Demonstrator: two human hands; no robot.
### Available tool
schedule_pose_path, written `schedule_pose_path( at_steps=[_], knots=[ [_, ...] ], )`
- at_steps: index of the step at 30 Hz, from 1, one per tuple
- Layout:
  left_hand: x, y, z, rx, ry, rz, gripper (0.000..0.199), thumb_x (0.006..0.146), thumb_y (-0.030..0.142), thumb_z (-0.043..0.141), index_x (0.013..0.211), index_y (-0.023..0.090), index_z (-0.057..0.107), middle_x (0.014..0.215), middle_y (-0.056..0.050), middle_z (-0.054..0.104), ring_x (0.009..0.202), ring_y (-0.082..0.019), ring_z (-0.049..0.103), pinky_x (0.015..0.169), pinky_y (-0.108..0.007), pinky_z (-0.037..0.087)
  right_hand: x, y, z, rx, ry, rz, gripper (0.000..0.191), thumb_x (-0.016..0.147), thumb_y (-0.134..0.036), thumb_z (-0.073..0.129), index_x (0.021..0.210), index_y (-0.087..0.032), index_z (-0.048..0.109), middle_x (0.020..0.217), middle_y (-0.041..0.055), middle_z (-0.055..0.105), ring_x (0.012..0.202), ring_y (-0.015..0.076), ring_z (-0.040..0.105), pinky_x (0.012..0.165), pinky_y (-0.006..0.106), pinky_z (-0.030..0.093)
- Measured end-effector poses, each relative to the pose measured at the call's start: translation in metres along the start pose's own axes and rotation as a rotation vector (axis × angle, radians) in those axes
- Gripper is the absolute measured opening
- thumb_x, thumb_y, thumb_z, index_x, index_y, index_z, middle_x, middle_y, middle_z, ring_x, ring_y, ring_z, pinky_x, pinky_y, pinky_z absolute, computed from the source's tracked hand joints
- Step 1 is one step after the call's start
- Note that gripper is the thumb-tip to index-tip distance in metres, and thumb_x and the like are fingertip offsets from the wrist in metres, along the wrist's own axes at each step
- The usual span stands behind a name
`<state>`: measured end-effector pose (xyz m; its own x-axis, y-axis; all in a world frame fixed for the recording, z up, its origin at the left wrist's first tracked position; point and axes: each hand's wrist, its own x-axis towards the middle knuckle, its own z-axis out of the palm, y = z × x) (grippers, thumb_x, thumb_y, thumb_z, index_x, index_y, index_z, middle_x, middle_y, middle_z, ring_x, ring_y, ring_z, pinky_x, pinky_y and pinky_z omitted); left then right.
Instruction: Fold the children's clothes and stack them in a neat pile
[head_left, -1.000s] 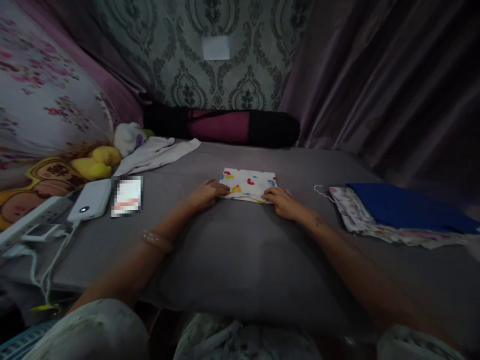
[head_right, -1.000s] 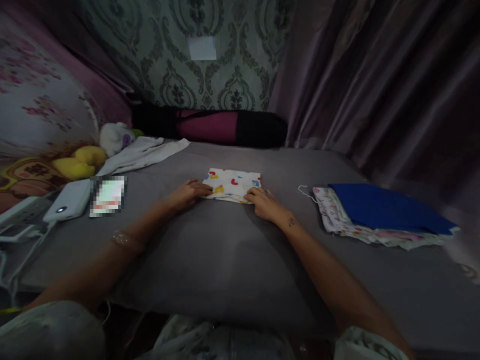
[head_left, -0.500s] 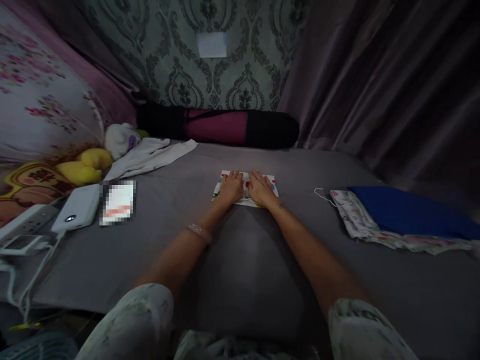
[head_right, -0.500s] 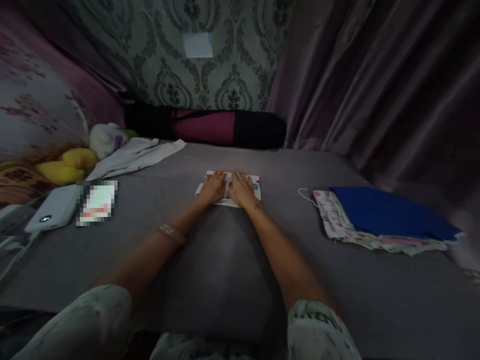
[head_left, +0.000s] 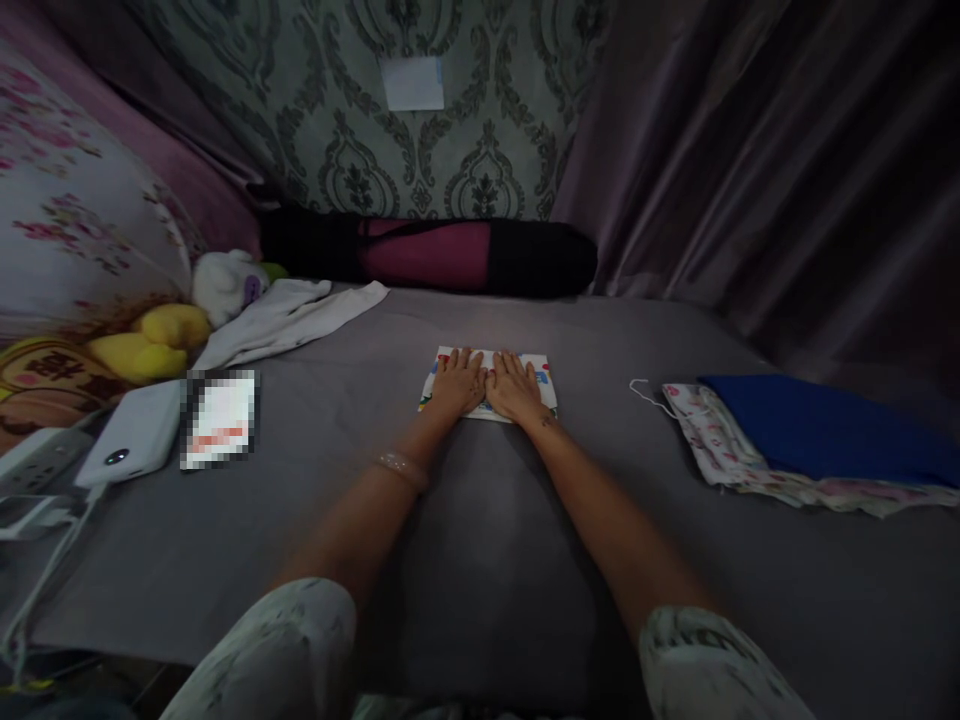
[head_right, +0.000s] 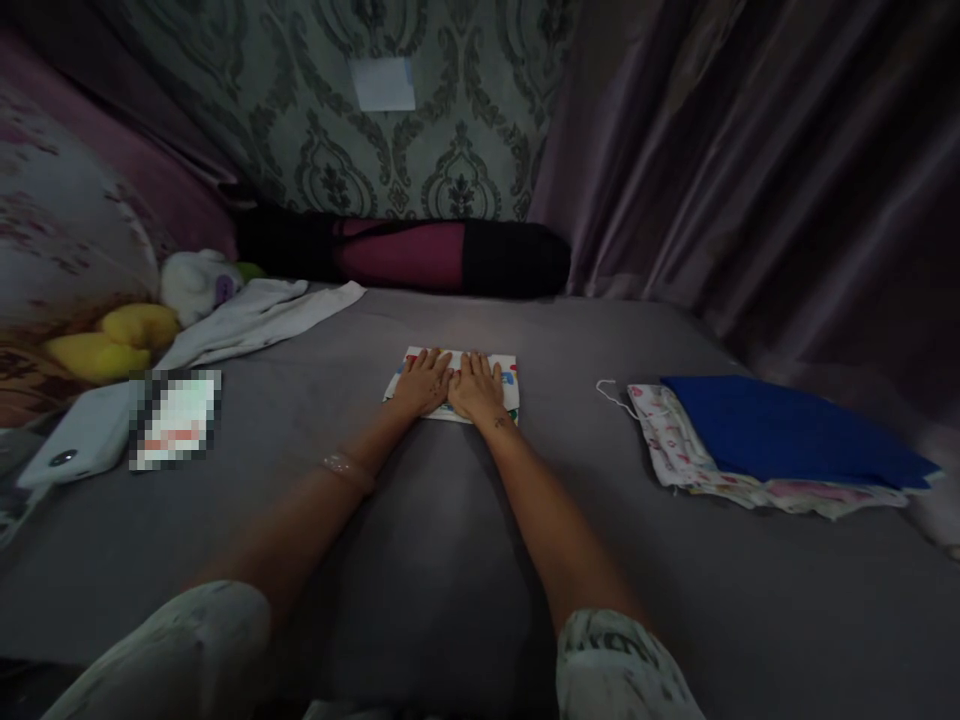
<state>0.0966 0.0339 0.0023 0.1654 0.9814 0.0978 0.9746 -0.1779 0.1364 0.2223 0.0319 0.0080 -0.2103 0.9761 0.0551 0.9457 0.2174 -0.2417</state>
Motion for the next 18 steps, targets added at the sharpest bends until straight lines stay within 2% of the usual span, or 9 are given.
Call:
schedule_pose_path(
  at_steps=[6,12,18],
  knots=[
    [0.0007,-0.0005,0.0018,-0.021,0.001,-0.097,0.064,0.098,0.048,0.024,0.149,0.011,0.034,0.155,-0.017,0.032,0.143,-0.034,0.027,0.116,-0.049,0.020,0.0007,-0.0005,0.0027,-0.002,0.042,0.104,0.063,0.097,-0.037,0.025,0.148,-0.002,0.031,0.157,0.0176,0.026,0.146,0.0282,0.017,0.117,0.049,0.011],
    [-0.0028,0.0015,-0.0005,-0.023,0.035,-0.161,0.068,0.096,0.053,0.026,0.149,0.012,0.033,0.154,-0.019,0.033,0.143,-0.038,0.026,0.113,-0.054,0.022,-0.0012,0.0016,0.0044,-0.009,0.116,0.233,0.068,0.094,-0.041,0.030,0.145,0.004,0.033,0.155,0.0231,0.028,0.144,0.0332,0.020,0.117,0.049,0.012],
    [-0.0024,-0.0006,-0.0013,-0.013,-0.013,-0.150,0.071,0.096,0.055,0.021,0.151,0.011,0.029,0.155,-0.022,0.028,0.144,-0.039,0.023,0.113,-0.055,0.021,-0.0053,0.0087,0.0000,-0.011,0.095,0.261,0.072,0.096,-0.044,0.029,0.147,0.006,0.029,0.155,0.0242,0.026,0.144,0.0335,0.020,0.117,0.045,0.013]
  ],
)
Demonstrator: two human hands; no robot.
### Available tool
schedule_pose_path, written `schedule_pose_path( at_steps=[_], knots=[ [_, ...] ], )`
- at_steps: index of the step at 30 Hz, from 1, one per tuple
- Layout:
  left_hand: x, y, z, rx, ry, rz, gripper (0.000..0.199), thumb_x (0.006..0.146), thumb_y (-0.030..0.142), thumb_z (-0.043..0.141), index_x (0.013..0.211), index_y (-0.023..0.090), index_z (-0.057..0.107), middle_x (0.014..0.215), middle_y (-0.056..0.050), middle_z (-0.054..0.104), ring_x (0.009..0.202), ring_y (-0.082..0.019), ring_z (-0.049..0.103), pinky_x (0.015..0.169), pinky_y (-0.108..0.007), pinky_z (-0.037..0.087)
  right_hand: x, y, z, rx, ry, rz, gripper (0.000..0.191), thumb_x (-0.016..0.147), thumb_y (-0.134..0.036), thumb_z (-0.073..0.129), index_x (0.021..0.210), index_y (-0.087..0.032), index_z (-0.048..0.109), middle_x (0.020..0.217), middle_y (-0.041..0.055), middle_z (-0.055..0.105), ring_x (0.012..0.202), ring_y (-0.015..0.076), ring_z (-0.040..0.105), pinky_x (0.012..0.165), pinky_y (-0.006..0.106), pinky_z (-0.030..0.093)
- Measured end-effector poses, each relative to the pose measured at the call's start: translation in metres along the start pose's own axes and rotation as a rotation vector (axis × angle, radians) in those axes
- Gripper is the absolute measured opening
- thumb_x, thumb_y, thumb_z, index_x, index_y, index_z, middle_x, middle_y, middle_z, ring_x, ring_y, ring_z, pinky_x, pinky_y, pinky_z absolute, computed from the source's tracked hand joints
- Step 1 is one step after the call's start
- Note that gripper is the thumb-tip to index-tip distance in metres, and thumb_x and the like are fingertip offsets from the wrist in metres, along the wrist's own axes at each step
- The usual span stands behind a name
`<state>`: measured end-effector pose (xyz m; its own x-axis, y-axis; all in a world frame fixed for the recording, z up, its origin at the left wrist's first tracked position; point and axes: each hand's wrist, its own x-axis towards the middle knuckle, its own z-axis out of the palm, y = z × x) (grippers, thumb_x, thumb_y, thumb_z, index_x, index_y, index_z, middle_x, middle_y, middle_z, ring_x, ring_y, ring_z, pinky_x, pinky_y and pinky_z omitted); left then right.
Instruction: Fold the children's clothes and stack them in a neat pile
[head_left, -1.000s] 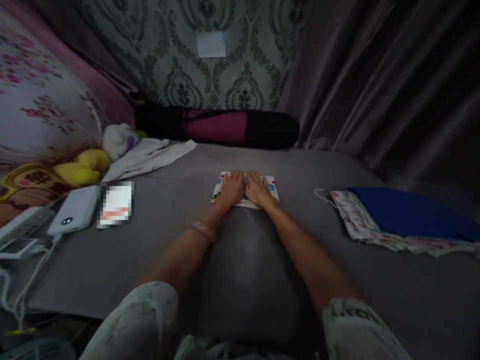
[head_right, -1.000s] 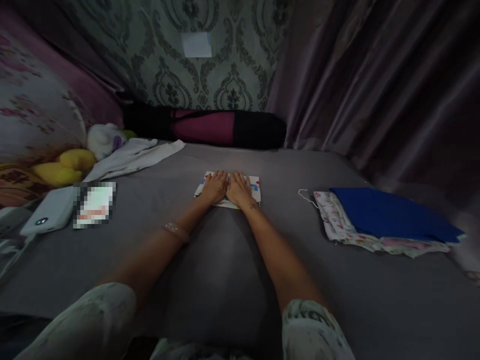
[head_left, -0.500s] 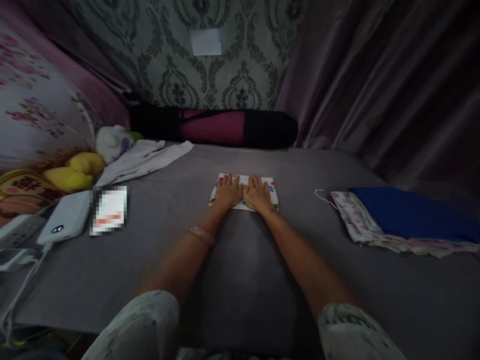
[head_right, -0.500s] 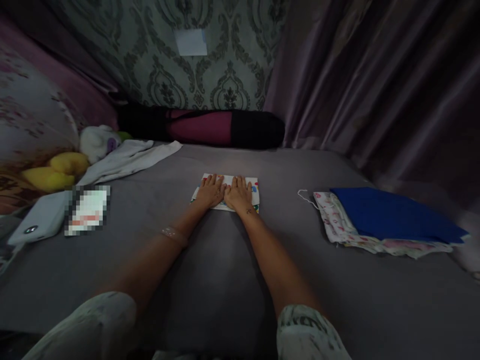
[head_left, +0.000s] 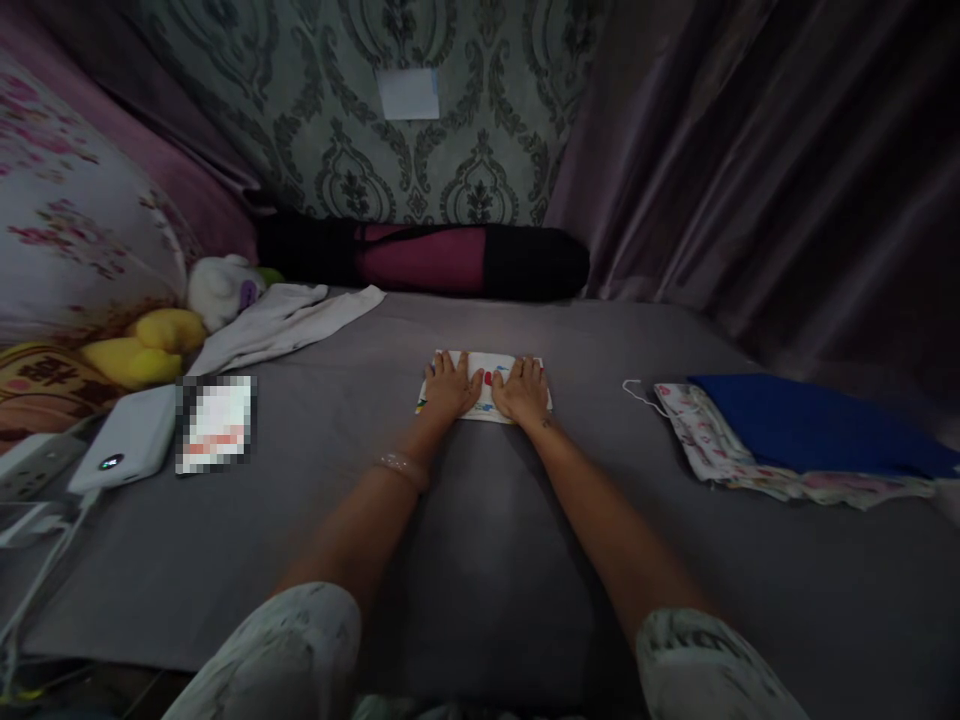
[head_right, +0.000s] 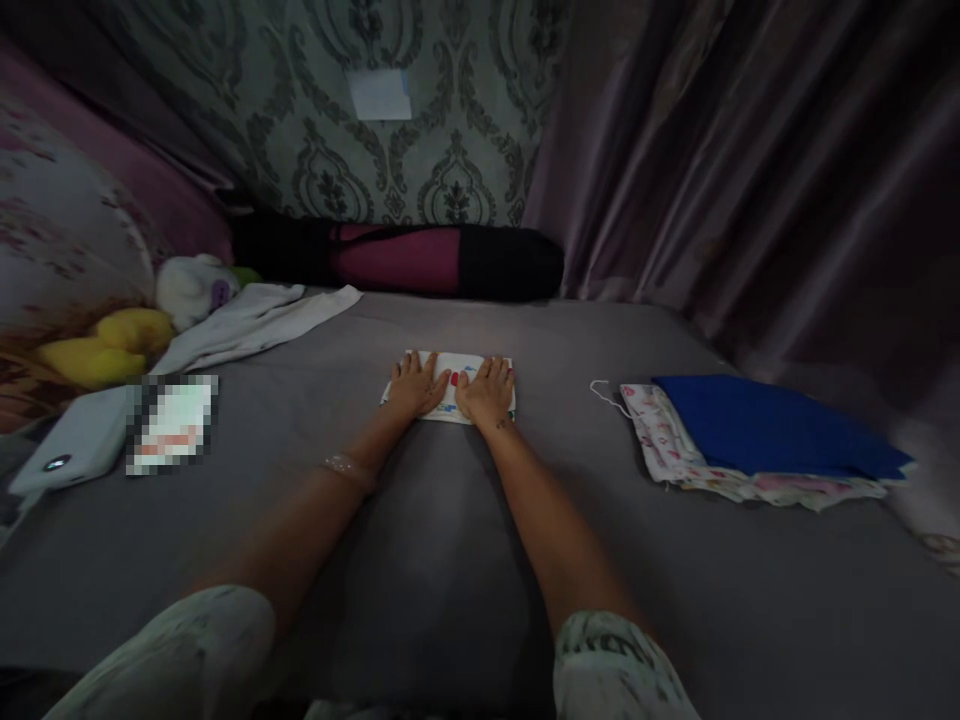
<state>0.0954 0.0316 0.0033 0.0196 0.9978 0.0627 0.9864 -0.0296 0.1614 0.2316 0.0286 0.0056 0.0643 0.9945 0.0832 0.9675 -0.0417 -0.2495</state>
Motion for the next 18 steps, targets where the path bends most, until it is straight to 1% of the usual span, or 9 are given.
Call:
schedule_pose_path(
  at_steps=[4,8,13,16,18],
  knots=[
    [0.003,-0.009,0.000,0.000,-0.025,0.055,0.075,0.094,0.061,0.019,0.152,0.013,0.028,0.156,-0.021,0.028,0.145,-0.037,0.022,0.113,-0.054,0.021,0.003,0.016,-0.005,-0.014,-0.101,-0.068,0.069,0.098,-0.046,0.023,0.150,-0.002,0.026,0.158,0.0191,0.022,0.146,0.0309,0.017,0.117,0.048,0.015],
    [0.005,-0.022,-0.001,-0.014,-0.073,0.115,0.078,0.093,0.065,0.018,0.153,0.016,0.026,0.157,-0.020,0.025,0.145,-0.036,0.021,0.114,-0.054,0.020,0.005,0.032,-0.011,-0.029,-0.165,-0.165,0.065,0.099,-0.045,0.019,0.152,-0.008,0.025,0.159,0.0141,0.021,0.147,0.0270,0.016,0.118,0.048,0.013],
    [0.005,-0.038,-0.008,-0.019,-0.136,0.195,0.074,0.094,0.063,0.017,0.153,0.020,0.022,0.159,-0.016,0.023,0.147,-0.031,0.018,0.115,-0.054,0.016,0.006,0.048,-0.018,-0.035,-0.220,-0.260,0.064,0.099,-0.044,0.016,0.153,-0.011,0.021,0.161,0.0125,0.017,0.148,0.0253,0.012,0.117,0.052,0.011],
    [0.006,-0.048,-0.011,-0.037,-0.180,0.237,0.072,0.095,0.062,0.015,0.153,0.019,0.022,0.160,-0.015,0.019,0.148,-0.028,0.014,0.116,-0.053,0.012,0.007,0.056,-0.021,-0.030,-0.238,-0.322,0.061,0.100,-0.043,0.017,0.154,-0.014,0.021,0.161,0.0100,0.016,0.148,0.0235,0.012,0.118,0.052,0.009],
    [0.006,-0.052,-0.011,-0.047,-0.190,0.258,0.072,0.096,0.060,0.014,0.153,0.018,0.022,0.160,-0.015,0.017,0.149,-0.028,0.011,0.117,-0.053,0.010,0.006,0.060,-0.021,-0.031,-0.230,-0.338,0.060,0.100,-0.041,0.018,0.154,-0.016,0.022,0.161,0.0085,0.017,0.148,0.0225,0.012,0.118,0.052,0.009]
  ],
)
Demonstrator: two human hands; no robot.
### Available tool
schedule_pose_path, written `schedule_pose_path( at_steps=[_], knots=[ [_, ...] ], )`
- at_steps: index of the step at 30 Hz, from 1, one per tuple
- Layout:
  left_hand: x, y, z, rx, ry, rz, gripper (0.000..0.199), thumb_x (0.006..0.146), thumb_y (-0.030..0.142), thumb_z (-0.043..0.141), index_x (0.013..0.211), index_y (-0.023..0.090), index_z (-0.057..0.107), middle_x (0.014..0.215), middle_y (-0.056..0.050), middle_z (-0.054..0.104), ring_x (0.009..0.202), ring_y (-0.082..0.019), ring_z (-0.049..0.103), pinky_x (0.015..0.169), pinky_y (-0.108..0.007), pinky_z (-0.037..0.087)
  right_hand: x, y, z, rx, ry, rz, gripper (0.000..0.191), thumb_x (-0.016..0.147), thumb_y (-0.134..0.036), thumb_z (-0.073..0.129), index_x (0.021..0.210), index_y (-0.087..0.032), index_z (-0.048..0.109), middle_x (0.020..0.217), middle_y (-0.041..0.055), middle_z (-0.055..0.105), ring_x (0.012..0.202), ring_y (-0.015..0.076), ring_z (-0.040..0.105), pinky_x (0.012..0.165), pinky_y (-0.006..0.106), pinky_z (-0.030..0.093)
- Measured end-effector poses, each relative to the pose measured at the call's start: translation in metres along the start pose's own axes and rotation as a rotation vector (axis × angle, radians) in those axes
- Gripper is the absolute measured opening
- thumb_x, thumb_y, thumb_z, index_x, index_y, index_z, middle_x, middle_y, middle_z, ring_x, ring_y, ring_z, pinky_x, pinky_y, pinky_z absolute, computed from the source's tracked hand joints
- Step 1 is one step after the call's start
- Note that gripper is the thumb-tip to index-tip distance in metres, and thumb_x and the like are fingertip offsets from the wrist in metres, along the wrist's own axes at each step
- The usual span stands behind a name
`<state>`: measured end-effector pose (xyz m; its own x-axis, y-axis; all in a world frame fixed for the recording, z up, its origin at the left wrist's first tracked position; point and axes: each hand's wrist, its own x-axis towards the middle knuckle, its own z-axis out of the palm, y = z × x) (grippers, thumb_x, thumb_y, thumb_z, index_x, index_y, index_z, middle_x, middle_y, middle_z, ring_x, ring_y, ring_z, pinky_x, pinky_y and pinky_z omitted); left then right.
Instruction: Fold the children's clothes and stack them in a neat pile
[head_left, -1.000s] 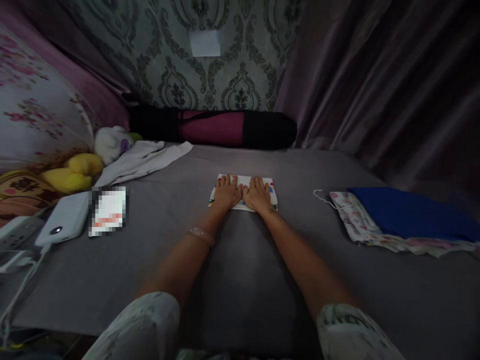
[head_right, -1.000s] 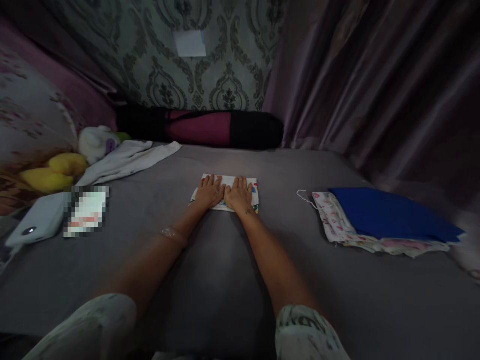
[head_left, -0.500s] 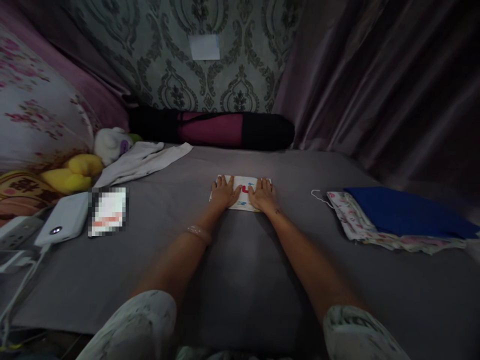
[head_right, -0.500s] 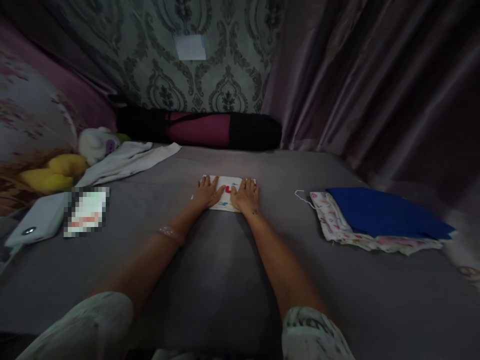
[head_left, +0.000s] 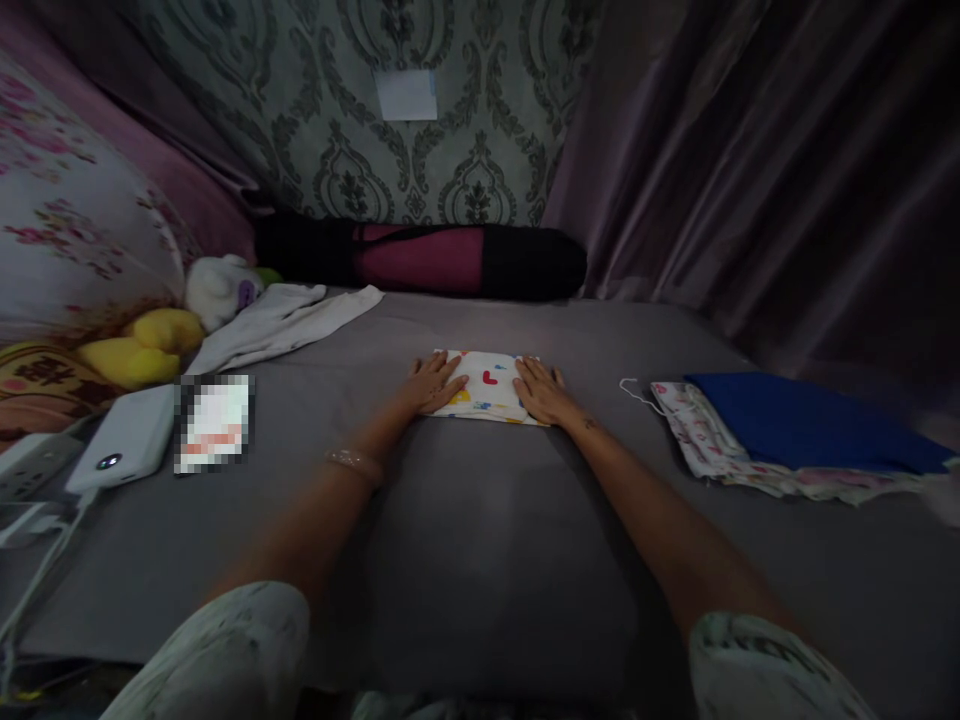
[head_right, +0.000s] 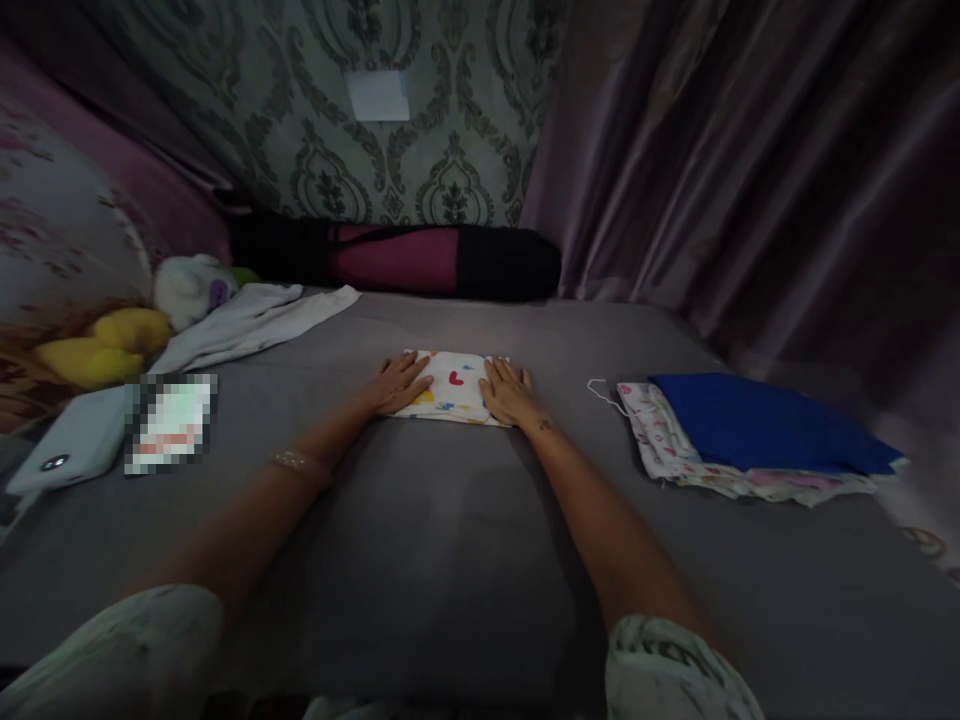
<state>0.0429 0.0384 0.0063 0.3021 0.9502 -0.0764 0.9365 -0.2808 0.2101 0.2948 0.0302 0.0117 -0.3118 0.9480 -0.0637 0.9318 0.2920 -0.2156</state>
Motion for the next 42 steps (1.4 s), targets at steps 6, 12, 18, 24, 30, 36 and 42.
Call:
schedule_pose_path(
  at_steps=[6,12,18,24,30,36,42],
  knots=[
    [-0.001,0.001,-0.003,0.021,-0.028,0.005,0.072,0.096,0.059,0.013,0.154,0.017,0.021,0.160,-0.016,0.016,0.149,-0.029,0.010,0.116,-0.056,0.010,-0.002,0.001,-0.001,-0.005,-0.008,0.003,0.059,0.100,-0.040,0.018,0.154,-0.017,0.021,0.161,0.0085,0.015,0.148,0.0232,0.012,0.117,0.054,0.009],
    [-0.005,0.007,-0.004,0.024,0.036,-0.069,0.069,0.097,0.058,0.015,0.151,0.018,0.027,0.159,-0.017,0.022,0.148,-0.030,0.016,0.115,-0.056,0.014,0.002,-0.007,-0.008,0.004,-0.039,0.039,0.058,0.098,-0.036,0.022,0.153,-0.016,0.025,0.161,0.0105,0.017,0.148,0.0253,0.014,0.116,0.057,0.010],
    [-0.018,0.014,-0.006,-0.061,0.104,-0.177,0.063,0.098,0.052,0.014,0.149,0.018,0.031,0.158,-0.015,0.024,0.147,-0.030,0.019,0.115,-0.056,0.019,0.014,-0.036,-0.004,0.025,0.117,0.143,0.059,0.098,-0.033,0.022,0.150,-0.005,0.027,0.159,0.0165,0.021,0.147,0.0263,0.017,0.118,0.048,0.011],
    [-0.024,0.014,0.001,-0.093,0.108,-0.162,0.060,0.099,0.049,0.018,0.148,0.018,0.031,0.158,-0.014,0.025,0.146,-0.029,0.022,0.115,-0.054,0.020,0.019,-0.047,0.016,0.041,0.207,0.186,0.062,0.098,-0.038,0.022,0.148,-0.001,0.029,0.157,0.0193,0.025,0.146,0.0273,0.018,0.118,0.045,0.011],
    [-0.023,0.007,0.010,-0.097,0.121,-0.146,0.061,0.099,0.050,0.018,0.149,0.017,0.030,0.158,-0.014,0.025,0.146,-0.029,0.021,0.116,-0.054,0.018,0.019,-0.045,0.018,0.043,0.154,0.203,0.066,0.098,-0.040,0.022,0.148,0.002,0.027,0.158,0.0191,0.023,0.146,0.0284,0.017,0.119,0.044,0.009],
    [-0.028,0.009,0.008,-0.118,0.149,-0.152,0.059,0.099,0.047,0.019,0.148,0.017,0.031,0.158,-0.012,0.027,0.146,-0.027,0.021,0.116,-0.052,0.019,0.020,-0.045,0.017,0.041,0.136,0.211,0.066,0.098,-0.040,0.022,0.150,0.001,0.024,0.159,0.0178,0.021,0.147,0.0277,0.015,0.118,0.044,0.009],
    [-0.033,0.008,0.004,-0.154,0.159,-0.176,0.057,0.099,0.046,0.022,0.147,0.018,0.033,0.157,-0.011,0.029,0.147,-0.027,0.020,0.117,-0.052,0.017,0.024,-0.045,0.010,0.064,0.113,0.249,0.066,0.098,-0.040,0.020,0.150,0.001,0.025,0.158,0.0181,0.021,0.147,0.0271,0.015,0.118,0.046,0.009]
  ],
)
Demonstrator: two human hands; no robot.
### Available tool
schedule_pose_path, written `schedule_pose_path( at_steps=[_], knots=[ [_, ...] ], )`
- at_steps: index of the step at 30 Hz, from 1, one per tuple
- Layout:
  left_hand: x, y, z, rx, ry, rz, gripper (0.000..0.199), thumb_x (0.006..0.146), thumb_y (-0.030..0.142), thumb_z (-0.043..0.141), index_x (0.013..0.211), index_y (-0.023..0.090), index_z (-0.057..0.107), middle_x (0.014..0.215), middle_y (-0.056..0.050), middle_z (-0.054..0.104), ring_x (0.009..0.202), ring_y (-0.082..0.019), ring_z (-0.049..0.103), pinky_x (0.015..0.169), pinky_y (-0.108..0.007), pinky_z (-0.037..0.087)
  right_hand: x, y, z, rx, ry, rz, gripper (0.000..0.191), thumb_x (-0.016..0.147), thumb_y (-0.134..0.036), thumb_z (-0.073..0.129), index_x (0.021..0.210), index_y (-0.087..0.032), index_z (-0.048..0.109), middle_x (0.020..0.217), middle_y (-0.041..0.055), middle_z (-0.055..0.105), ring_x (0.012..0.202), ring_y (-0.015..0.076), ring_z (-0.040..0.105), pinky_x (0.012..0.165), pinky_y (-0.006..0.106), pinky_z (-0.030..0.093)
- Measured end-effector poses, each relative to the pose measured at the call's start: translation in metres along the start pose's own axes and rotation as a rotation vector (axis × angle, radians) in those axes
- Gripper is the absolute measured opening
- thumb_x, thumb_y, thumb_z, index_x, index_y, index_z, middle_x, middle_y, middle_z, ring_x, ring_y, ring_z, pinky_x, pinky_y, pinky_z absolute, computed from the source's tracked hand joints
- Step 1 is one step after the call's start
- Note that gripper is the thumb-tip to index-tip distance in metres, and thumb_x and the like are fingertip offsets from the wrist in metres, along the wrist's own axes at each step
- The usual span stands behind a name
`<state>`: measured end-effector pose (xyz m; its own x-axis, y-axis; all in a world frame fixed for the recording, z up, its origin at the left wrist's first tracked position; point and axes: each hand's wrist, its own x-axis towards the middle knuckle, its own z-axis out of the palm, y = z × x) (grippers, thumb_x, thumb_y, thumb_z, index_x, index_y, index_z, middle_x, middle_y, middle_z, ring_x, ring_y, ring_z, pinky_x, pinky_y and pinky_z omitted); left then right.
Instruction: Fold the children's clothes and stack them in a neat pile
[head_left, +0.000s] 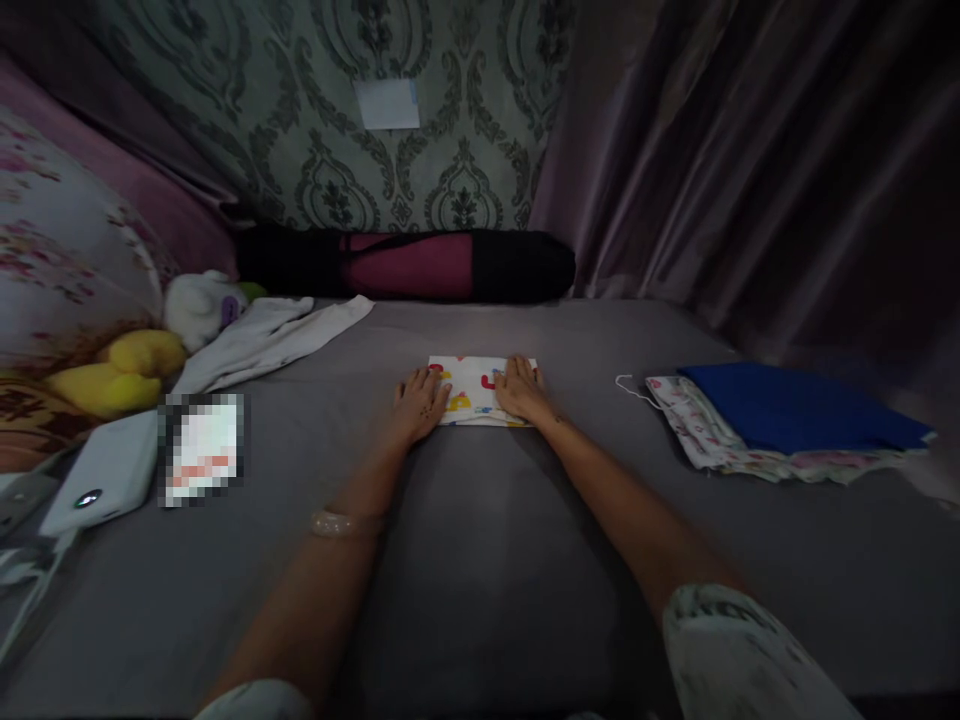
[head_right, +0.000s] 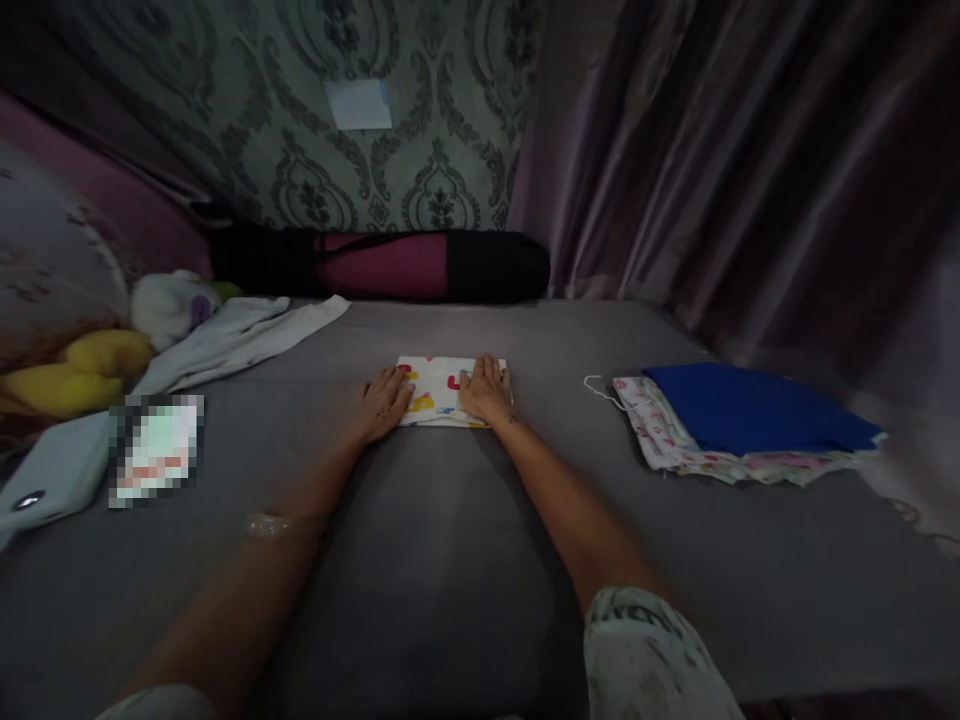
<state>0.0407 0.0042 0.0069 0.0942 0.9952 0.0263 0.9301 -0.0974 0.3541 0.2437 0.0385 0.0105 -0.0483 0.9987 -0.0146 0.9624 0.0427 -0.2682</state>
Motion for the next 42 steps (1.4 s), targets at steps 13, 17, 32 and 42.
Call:
schedule_pose_path(
  at_steps=[13,17,32,42],
  knots=[
    [0.002,-0.002,-0.001,-0.004,-0.021,0.002,0.057,0.098,0.045,0.025,0.148,0.018,0.034,0.157,-0.011,0.030,0.147,-0.028,0.018,0.117,-0.054,0.016,-0.005,0.004,0.000,-0.022,0.057,0.038,0.067,0.099,-0.044,0.020,0.148,0.000,0.028,0.157,0.0196,0.024,0.145,0.0297,0.018,0.117,0.048,0.010],
    [0.002,-0.004,0.001,-0.021,-0.003,0.020,0.057,0.098,0.045,0.025,0.147,0.017,0.035,0.157,-0.012,0.030,0.147,-0.028,0.019,0.116,-0.056,0.016,-0.002,0.004,-0.002,-0.020,0.017,0.055,0.068,0.098,-0.045,0.020,0.149,0.000,0.026,0.158,0.0191,0.021,0.146,0.0294,0.016,0.117,0.049,0.011],
    [0.002,-0.003,0.002,-0.032,0.011,0.019,0.055,0.098,0.044,0.025,0.146,0.019,0.036,0.156,-0.010,0.032,0.147,-0.028,0.020,0.117,-0.055,0.016,-0.002,-0.038,0.013,-0.022,0.032,-0.090,0.064,0.099,-0.040,0.018,0.150,-0.001,0.026,0.158,0.0170,0.022,0.146,0.0272,0.017,0.117,0.050,0.007],
    [0.000,-0.003,-0.002,-0.049,-0.005,0.019,0.055,0.098,0.044,0.025,0.146,0.018,0.036,0.157,-0.011,0.031,0.147,-0.029,0.019,0.116,-0.055,0.015,-0.002,-0.035,0.016,-0.012,0.025,-0.088,0.064,0.099,-0.040,0.019,0.150,-0.002,0.025,0.158,0.0166,0.023,0.146,0.0272,0.017,0.118,0.050,0.008]
  ],
)
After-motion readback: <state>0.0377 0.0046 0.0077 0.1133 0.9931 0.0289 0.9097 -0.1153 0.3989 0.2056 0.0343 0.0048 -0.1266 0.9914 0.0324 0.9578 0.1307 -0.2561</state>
